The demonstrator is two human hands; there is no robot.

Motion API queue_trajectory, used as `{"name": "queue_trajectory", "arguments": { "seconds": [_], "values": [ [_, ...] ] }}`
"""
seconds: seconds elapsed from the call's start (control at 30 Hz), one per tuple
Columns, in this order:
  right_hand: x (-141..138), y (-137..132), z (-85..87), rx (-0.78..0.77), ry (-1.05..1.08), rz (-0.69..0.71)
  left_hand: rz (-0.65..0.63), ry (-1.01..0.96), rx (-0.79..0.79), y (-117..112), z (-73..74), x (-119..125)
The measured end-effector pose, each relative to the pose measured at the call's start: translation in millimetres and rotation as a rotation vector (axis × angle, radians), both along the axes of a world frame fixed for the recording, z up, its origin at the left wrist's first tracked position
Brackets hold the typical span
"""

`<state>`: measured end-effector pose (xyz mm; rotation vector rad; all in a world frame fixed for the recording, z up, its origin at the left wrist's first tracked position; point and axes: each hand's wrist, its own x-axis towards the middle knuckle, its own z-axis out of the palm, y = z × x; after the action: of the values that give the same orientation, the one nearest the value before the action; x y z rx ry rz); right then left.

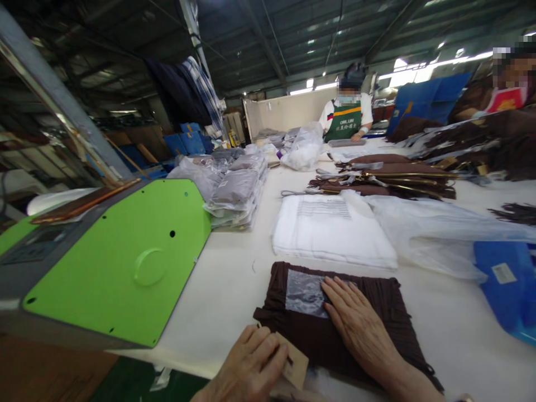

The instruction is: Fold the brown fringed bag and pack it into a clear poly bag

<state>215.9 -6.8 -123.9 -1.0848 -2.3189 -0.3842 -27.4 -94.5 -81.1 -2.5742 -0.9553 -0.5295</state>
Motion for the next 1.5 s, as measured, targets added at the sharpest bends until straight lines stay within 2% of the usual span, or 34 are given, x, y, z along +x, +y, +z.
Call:
{"name": "queue_trajectory", "arguments": {
  "seconds": [0.1, 0.17, 0.23, 0.33, 0.4, 0.5, 0.63, 0.77, 0.87, 0.93, 1.0, 1.07, 1.13, 1.2, 1.27, 1.33, 1.4, 1.5],
  "values": [
    [0.0, 0.4, 1.7, 0.017, -0.026, -0.004, -0.046, -0.043, 0.044, -3.1, -2.0, -4.1],
    [0.0, 0.5, 2.3, 0.024, -0.041, -0.008, -0.031, -0.137, 0.036, -4.0, 1.1, -5.6],
    [-0.1, 0.1, 2.3, 0.030, -0.046, -0.015, 0.062, -0.285, 0.027, 0.2, 4.4, -3.1],
    [-0.5, -0.5, 1.2, 0.049, -0.045, -0.030, 0.245, -0.455, 0.070, 18.3, 3.4, 10.3],
    [-0.7, -0.2, -0.6, 0.075, -0.051, -0.034, 0.327, -0.445, 0.158, 34.0, -2.3, 23.9],
    [0.0, 1.5, -3.6, 0.118, -0.063, -0.037, 0.393, -0.315, 0.238, 50.6, -14.0, 43.5],
    [1.9, 2.5, -0.3, 0.148, -0.067, -0.033, 0.387, -0.178, 0.199, 50.1, -25.6, 52.5],
    [0.0, -3.1, 14.8, 0.153, -0.057, -0.029, 0.379, -0.140, 0.050, 42.0, -25.5, 50.7],
    [-4.6, -8.1, 21.2, 0.090, -0.104, 0.081, 0.387, -0.149, -0.148, 41.6, -16.3, 50.0],
    [-7.3, -9.7, 19.0, 0.042, -0.127, 0.144, 0.332, -0.235, -0.253, 40.1, -7.1, 42.4],
    [-8.4, -10.1, 13.7, 0.006, -0.130, 0.158, 0.307, -0.369, -0.254, 30.8, 1.3, 24.4],
    [-8.1, -9.7, 8.5, -0.013, -0.112, 0.155, 0.362, -0.428, -0.152, 10.9, 4.6, -1.4],
    [-7.3, -8.6, 5.1, -0.021, -0.081, 0.163, 0.396, -0.330, -0.031, -15.4, -0.9, -27.0],
    [-6.8, -7.5, 3.2, -0.028, -0.067, 0.174, 0.327, -0.199, 0.065, -39.4, -15.5, -43.3],
    [-6.8, -6.7, 2.0, -0.030, -0.071, 0.173, 0.246, -0.142, 0.215, -54.3, -34.9, -46.2],
    [-7.0, -6.5, 1.1, -0.022, -0.082, 0.163, 0.247, -0.146, 0.297, -58.2, -52.9, -39.1],
    [-7.2, -6.5, 1.0, -0.004, -0.089, 0.158, 0.249, -0.161, 0.309, -54.1, -63.8, -30.4],
    [-7.6, -6.9, 2.4, 0.022, -0.090, 0.157, 0.133, -0.130, 0.258, -44.9, -63.2, -29.6]
  ]
}}
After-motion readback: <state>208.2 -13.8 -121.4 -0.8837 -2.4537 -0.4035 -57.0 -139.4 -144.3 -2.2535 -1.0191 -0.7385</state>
